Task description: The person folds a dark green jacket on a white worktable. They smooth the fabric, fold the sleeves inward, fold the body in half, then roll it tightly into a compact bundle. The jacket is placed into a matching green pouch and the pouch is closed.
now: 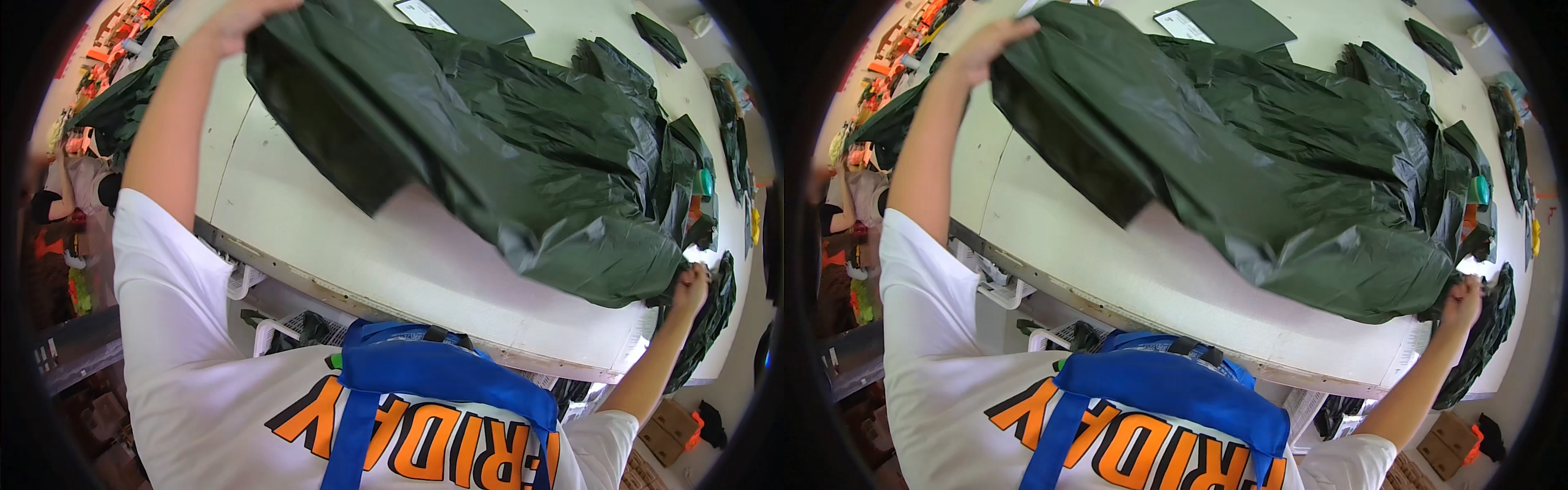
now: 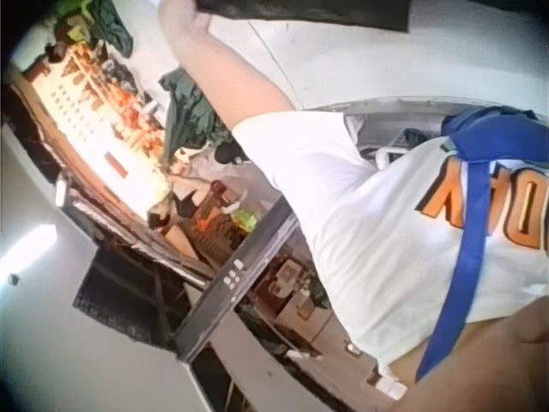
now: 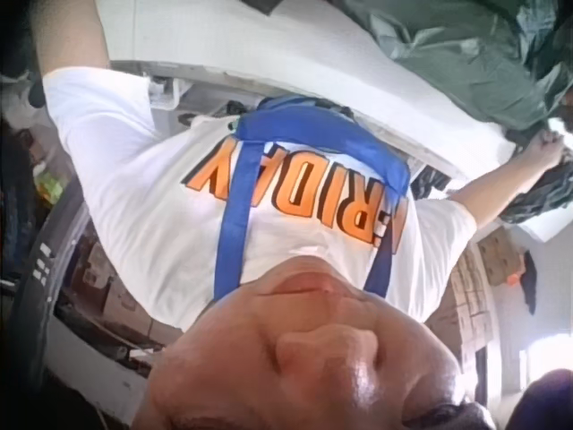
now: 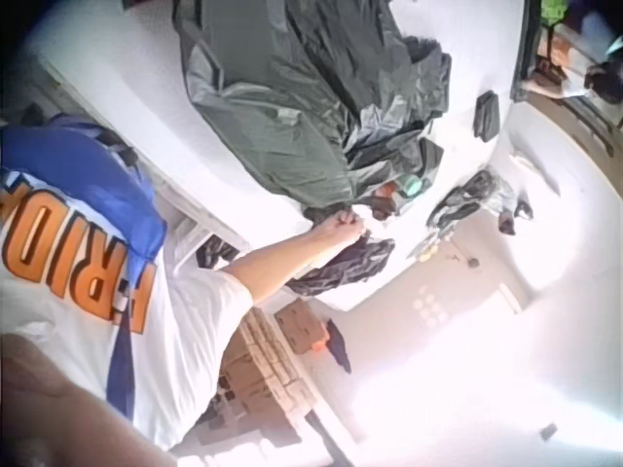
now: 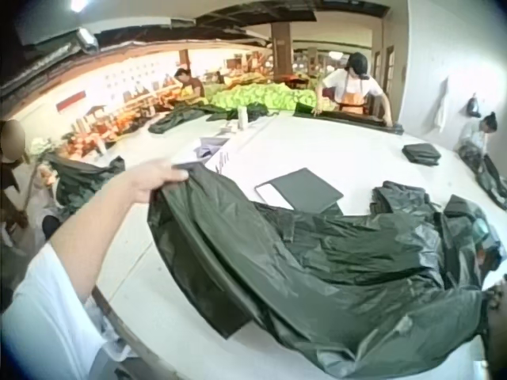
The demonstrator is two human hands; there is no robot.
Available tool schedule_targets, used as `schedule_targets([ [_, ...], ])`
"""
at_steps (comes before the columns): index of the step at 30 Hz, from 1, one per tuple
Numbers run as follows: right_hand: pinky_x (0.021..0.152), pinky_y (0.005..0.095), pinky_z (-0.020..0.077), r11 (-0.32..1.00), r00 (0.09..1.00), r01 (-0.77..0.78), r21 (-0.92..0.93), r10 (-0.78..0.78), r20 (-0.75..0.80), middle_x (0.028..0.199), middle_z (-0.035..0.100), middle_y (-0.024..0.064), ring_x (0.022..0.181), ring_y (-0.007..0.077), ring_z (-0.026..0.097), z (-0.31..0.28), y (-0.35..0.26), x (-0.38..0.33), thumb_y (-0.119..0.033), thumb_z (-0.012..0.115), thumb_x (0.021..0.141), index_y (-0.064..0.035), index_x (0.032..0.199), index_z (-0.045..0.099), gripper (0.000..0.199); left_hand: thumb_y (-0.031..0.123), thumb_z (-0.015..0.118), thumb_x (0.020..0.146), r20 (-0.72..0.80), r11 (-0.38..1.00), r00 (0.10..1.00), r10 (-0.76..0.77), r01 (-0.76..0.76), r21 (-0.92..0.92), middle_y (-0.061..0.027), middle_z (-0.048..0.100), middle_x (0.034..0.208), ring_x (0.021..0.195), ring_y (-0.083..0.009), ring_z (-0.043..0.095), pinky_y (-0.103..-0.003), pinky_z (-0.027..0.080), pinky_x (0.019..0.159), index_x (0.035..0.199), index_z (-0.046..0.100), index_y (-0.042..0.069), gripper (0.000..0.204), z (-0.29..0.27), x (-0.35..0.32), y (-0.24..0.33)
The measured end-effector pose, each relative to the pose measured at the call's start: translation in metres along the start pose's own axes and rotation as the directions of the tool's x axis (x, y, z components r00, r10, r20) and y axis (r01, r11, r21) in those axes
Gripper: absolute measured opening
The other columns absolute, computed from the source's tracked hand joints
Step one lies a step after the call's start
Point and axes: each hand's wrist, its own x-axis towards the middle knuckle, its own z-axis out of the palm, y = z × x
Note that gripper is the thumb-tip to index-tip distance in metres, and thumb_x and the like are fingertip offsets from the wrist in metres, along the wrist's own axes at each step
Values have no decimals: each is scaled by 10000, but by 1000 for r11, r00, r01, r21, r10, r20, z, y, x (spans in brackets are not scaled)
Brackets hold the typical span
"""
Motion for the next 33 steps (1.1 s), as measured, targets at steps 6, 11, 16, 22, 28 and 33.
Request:
schedule_targets([
  [6,437,208,333,831,873,-116,-544,-176,-455,666,467,-22,502,67,419,132,49,-100,-317,616,874,-59,993,567,289,219,650,851,-386,987,917,97,-39,155,-44,605,1168,1078,-170,557,-342,445,919,1212,550,55,409,12,-68,-46],
  [11,658,346,470,672,686,-464,-577,-139,-714,900,606,142,757,237,572,94,186,-219,-419,694,801,65,1101,534,591,69,622,827,-293,984,956,10,-61,-166,-70,607,1136,1051,-185,557,-334,426,917,1188,549,13,373,8,-93,-111],
  [16,345,211,238,915,719,-392,99,371,-588,605,473,-13,420,42,335,63,215,-244,-335,666,840,-104,859,585,245,20,620,789,-453,954,843,-290,292,-66,-90,638,1065,954,-191,612,-357,482,870,1137,563,24,353,-6,-126,-168],
  [22,336,205,231,983,653,-158,-96,31,-757,593,450,-16,414,53,333,68,155,-184,-274,654,858,-137,814,559,172,42,500,900,-283,976,959,-3,-59,-210,-49,623,1109,952,-149,627,-315,525,818,1233,501,43,333,-37,-140,-99],
  [28,324,220,240,925,556,-249,287,379,-740,568,443,-21,379,89,311,16,209,-167,-277,679,848,-171,788,533,190,155,541,908,-352,995,932,-90,65,-82,-14,631,1068,920,-106,615,-285,513,804,1198,535,83,299,-35,-140,-76],
  [33,380,203,296,984,820,124,-125,-173,-546,634,510,-16,485,83,436,-23,40,-54,-381,641,867,-133,860,574,257,214,549,907,-530,999,847,41,-19,48,-48,656,997,905,-138,616,-316,497,820,1130,580,60,272,-103,-119,-32],
])
